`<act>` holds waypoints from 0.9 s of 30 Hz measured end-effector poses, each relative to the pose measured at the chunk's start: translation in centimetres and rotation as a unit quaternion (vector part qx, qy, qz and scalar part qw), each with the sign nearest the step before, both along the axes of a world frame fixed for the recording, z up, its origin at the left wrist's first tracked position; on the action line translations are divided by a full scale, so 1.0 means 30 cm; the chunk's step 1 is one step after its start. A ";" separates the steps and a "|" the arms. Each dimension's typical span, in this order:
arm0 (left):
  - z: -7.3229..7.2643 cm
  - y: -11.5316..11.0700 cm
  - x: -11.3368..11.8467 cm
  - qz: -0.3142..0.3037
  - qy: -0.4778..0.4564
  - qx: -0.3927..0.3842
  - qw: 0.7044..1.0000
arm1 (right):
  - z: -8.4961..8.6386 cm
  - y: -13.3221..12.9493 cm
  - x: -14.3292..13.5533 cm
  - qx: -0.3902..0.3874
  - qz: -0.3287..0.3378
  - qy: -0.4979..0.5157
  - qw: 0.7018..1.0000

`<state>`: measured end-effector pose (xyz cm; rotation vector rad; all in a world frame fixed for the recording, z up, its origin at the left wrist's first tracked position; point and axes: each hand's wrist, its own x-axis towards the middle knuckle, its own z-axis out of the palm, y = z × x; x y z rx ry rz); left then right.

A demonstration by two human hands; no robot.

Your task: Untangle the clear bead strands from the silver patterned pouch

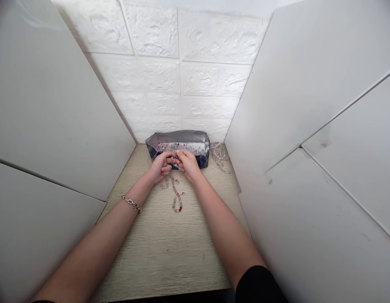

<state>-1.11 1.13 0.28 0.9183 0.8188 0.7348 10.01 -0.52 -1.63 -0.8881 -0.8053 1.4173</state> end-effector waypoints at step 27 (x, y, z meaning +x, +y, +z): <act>-0.022 0.009 0.009 0.022 -0.040 0.045 0.998 | 0.043 0.047 0.002 -0.168 -0.162 0.224 0.946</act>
